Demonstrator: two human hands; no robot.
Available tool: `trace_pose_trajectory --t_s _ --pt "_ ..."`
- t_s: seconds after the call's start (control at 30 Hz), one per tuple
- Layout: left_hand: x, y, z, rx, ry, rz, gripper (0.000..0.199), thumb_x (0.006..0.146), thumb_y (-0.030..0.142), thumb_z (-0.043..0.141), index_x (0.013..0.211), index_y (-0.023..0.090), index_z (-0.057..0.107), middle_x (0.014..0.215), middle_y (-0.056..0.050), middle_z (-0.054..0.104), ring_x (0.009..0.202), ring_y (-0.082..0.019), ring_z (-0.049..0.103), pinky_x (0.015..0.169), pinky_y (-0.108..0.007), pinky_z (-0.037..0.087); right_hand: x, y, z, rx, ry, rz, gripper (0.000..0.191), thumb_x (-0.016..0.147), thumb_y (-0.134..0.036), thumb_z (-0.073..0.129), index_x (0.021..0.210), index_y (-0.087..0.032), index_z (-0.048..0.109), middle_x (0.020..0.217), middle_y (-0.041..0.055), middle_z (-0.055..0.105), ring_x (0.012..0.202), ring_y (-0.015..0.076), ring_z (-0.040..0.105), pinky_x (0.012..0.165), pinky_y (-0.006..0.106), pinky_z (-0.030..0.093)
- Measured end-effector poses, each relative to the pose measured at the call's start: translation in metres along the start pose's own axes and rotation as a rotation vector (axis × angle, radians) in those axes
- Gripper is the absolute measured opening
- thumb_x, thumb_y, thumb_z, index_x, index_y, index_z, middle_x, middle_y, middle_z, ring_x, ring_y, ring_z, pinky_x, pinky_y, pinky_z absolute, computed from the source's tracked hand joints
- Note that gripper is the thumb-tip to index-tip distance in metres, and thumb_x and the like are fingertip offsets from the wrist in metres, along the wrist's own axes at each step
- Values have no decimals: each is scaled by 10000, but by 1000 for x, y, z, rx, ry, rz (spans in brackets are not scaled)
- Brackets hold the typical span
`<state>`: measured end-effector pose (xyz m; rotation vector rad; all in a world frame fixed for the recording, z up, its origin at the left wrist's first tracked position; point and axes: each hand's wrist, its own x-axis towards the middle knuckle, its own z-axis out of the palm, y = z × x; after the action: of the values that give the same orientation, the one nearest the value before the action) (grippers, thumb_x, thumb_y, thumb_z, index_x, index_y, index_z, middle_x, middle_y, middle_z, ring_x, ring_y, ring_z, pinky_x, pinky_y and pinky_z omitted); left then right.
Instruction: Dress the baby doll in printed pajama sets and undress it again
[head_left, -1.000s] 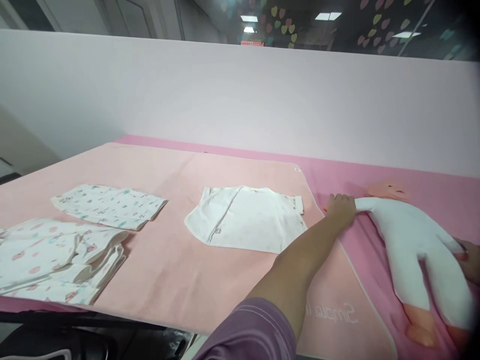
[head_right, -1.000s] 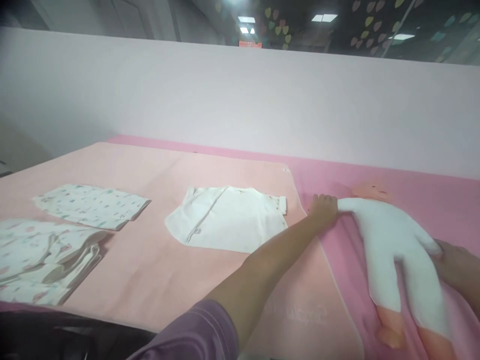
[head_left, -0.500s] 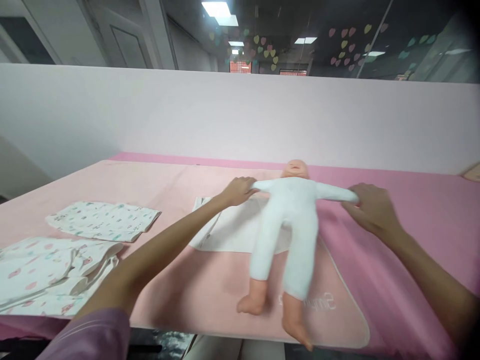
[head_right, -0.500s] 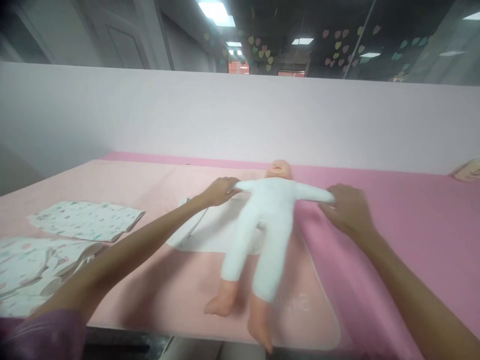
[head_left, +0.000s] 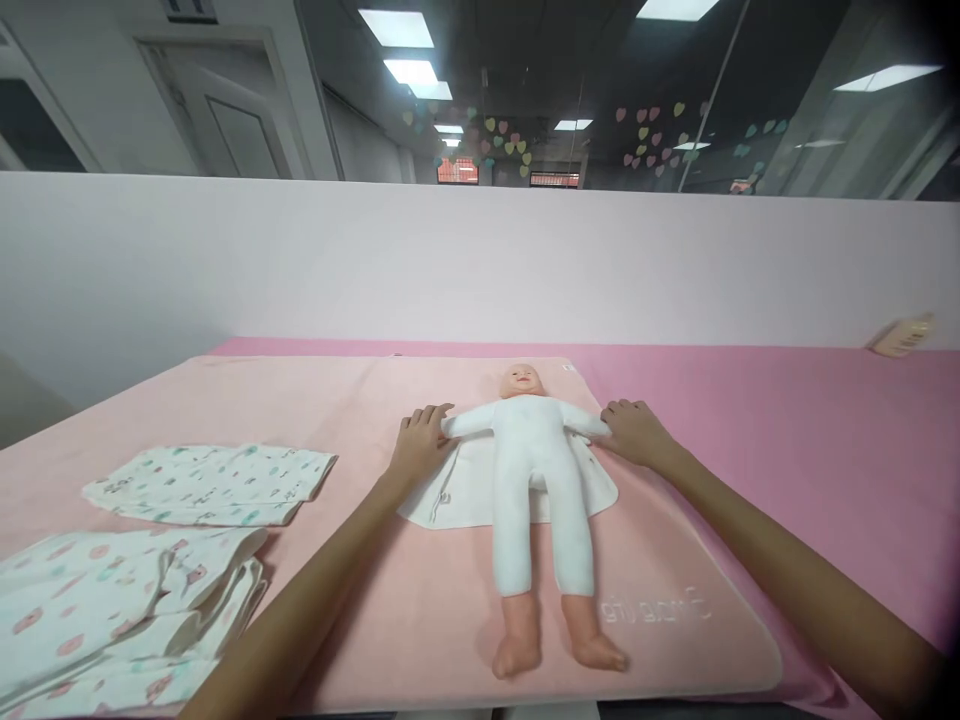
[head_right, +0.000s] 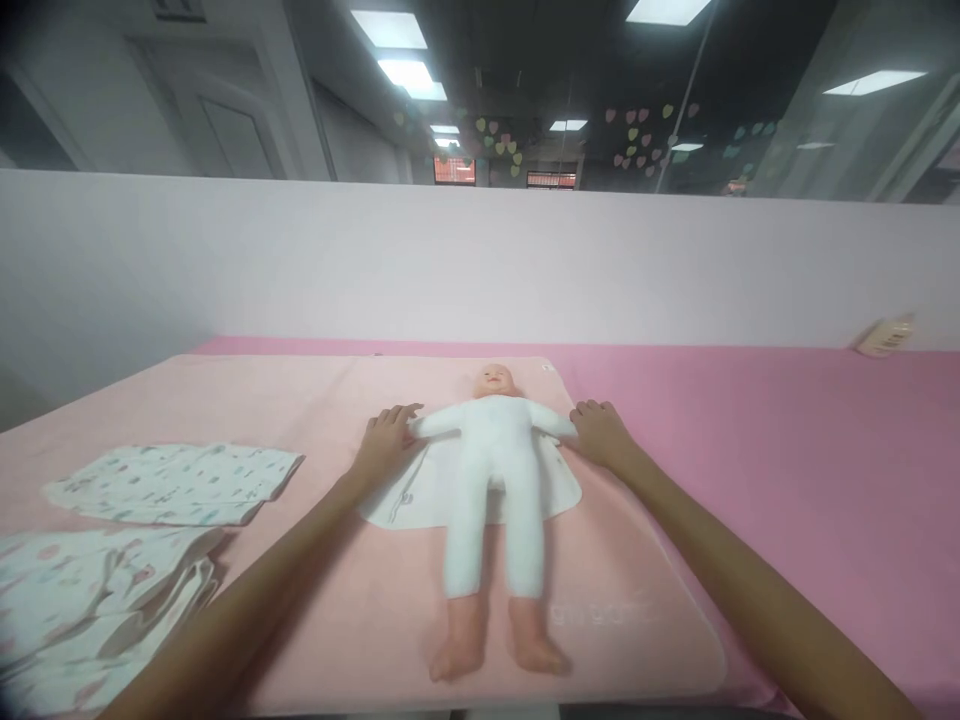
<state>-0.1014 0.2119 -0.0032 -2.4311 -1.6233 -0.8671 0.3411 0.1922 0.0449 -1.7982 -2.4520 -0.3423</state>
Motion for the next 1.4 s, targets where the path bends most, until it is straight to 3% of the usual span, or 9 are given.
trace_pose_trajectory --t_s 0.1,0.2,0.33,0.5,0.77,0.9,1.03,1.2,1.4 --pt "-11 -8 6 -77 47 -166 790 946 565 694 1596 210 420 1401 -149 629 1253 -362 582 1074 -491 413 6 -35 -15 -18 104 3 298 1004 -386 600 1169 -154 690 1200 208 716 1099 371 640 929 471 447" --pt "-15 -13 13 -132 15 -298 988 886 670 719 1651 202 305 1427 -164 597 1266 -385 571 1096 -531 402 30 -85 -30 248 222 -76 386 1061 -368 514 1370 -173 639 1334 183 698 1211 347 628 1000 469 480" --pt "-16 -10 16 -165 4 -327 1047 855 704 736 1653 212 272 1414 -166 595 1298 -403 557 1124 -559 387 79 -135 -33 552 13 -391 424 1058 -412 557 1455 -290 646 1476 80 673 1374 296 594 1136 432 464" --pt "-22 -1 17 -214 56 -296 1023 830 696 767 1612 221 310 1479 -180 529 1353 -391 549 1158 -555 385 124 -160 -14 458 -199 -386 644 945 -423 707 1555 -249 593 1501 128 675 1354 359 631 1098 451 476" --pt "-25 4 21 -204 110 -286 992 767 492 838 1568 241 309 1487 -172 489 1385 -407 461 1140 -578 419 131 -169 -1 310 -158 -363 491 964 -457 681 1433 -312 684 1295 146 705 1282 392 614 1120 512 403" --pt "-24 3 23 -211 199 -175 1034 757 459 855 1564 231 251 1573 -201 381 1505 -411 302 1195 -573 376 123 -159 3 396 -69 -324 431 1028 -520 595 1366 -269 690 1223 140 696 1208 355 610 1087 484 411" --pt "-23 5 21 -149 239 -130 935 762 541 867 1459 233 325 1556 -201 370 1476 -403 323 1222 -578 312 116 -146 7 559 32 -247 395 1024 -520 620 1311 -252 665 1222 110 705 1190 322 606 1035 437 439" --pt "-22 12 12 -61 181 -240 735 756 576 861 1260 241 443 1425 -162 451 1330 -396 425 1130 -571 351 114 -136 13 784 127 -195 312 994 -453 653 1218 -237 645 1260 78 713 1163 289 622 996 407 463" --pt "-21 12 10 -29 -47 -172 323 926 549 698 961 259 560 1044 -83 629 1091 -336 551 1032 -510 369 113 -133 17 880 153 -187 310 973 -441 660 1203 -234 641 1218 72 718 1123 277 625 957 389 470"
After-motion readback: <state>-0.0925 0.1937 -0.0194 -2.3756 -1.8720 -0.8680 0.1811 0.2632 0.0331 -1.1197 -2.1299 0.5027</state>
